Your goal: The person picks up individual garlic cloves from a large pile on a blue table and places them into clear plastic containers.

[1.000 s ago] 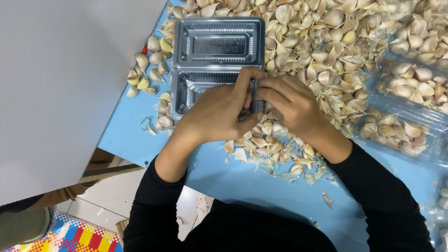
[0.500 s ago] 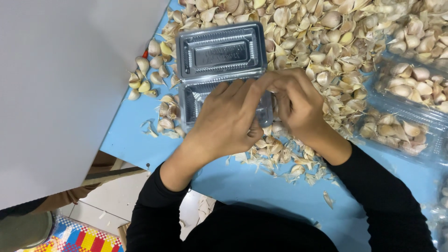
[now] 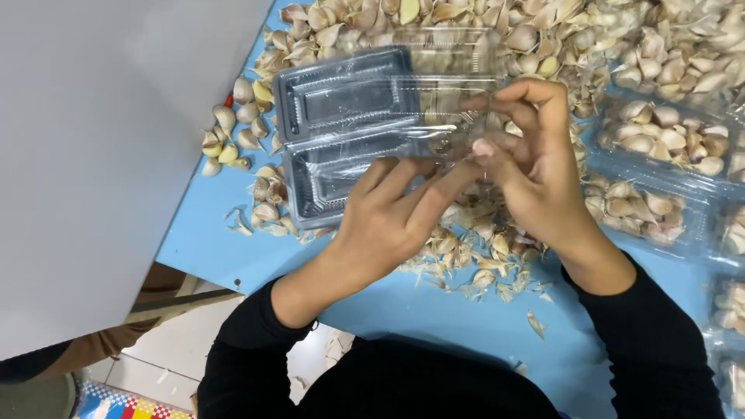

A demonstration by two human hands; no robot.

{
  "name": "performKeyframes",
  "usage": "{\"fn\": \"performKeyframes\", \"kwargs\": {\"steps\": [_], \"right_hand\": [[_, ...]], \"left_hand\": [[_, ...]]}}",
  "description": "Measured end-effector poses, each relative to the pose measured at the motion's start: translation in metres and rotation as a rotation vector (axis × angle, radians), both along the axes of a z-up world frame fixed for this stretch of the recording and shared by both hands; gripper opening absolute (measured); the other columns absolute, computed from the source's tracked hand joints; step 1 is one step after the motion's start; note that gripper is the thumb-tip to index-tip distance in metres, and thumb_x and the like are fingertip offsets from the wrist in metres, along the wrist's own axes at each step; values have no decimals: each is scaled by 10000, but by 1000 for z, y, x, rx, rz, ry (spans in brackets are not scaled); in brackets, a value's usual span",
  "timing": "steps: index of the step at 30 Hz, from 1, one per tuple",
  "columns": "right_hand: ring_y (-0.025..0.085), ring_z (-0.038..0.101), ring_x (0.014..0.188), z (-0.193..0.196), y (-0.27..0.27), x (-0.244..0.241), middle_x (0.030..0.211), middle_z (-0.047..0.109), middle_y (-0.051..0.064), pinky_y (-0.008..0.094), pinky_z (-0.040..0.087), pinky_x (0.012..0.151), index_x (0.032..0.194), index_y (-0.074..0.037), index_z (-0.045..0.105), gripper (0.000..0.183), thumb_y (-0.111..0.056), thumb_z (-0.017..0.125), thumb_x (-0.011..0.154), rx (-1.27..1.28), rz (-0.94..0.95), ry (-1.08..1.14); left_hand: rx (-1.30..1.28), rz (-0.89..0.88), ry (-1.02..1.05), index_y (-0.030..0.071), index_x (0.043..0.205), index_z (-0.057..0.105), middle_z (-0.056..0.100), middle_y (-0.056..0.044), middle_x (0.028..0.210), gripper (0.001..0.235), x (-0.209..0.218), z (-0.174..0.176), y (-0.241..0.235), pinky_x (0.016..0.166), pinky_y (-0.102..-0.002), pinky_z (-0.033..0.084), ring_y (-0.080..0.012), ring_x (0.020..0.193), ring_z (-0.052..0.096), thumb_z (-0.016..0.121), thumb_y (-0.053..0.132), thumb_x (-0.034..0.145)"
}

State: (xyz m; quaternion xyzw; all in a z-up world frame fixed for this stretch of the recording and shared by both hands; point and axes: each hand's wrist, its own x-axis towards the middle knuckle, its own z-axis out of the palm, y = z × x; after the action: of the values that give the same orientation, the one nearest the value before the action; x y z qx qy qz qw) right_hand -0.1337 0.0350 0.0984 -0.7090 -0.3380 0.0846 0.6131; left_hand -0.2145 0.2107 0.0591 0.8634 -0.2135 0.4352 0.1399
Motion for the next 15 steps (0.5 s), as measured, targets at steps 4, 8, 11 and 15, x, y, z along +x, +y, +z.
{"fn": "performKeyframes", "kwargs": {"steps": [4, 8, 11, 15], "right_hand": [[309, 494, 1425, 6, -19, -10, 1401, 511, 261, 357, 561, 1063, 1324, -33, 302, 422, 195, 414, 987, -9, -79, -46], [240, 647, 913, -4, -51, -16, 1414, 531, 270, 253, 412, 676, 1295, -79, 287, 472, 223, 357, 940, -68, -271, -91], [189, 601, 860, -19, -79, -19, 1412, 534, 258, 208, 322, 624, 1294, -120, 285, 399, 145, 429, 1033, -79, -389, -101], [208, 603, 867, -37, -105, -31, 1386, 537, 233, 239, 467, 652, 1301, -120, 292, 385, 128, 476, 1070, -56, -515, -68]], "left_hand": [[78, -4, 11, 117, 1409, 607, 679, -38, 989, 381, 0, 0, -10, 758, -305, 450, -141, 967, 664, 629, -62, 1073], [143, -29, -7, 148, 1317, 633, 710, 10, 1039, 286, 4, 0, -17, 825, -321, 450, -170, 973, 635, 779, 194, 1075], [134, -90, -9, 133, 1193, 686, 698, -11, 1089, 174, 9, 0, -21, 864, -343, 474, -193, 1010, 650, 769, 127, 1040], [177, -231, 73, 108, 1139, 705, 713, -42, 1177, 177, 9, -8, -33, 867, -335, 451, -187, 1083, 652, 769, 17, 1001]]}}
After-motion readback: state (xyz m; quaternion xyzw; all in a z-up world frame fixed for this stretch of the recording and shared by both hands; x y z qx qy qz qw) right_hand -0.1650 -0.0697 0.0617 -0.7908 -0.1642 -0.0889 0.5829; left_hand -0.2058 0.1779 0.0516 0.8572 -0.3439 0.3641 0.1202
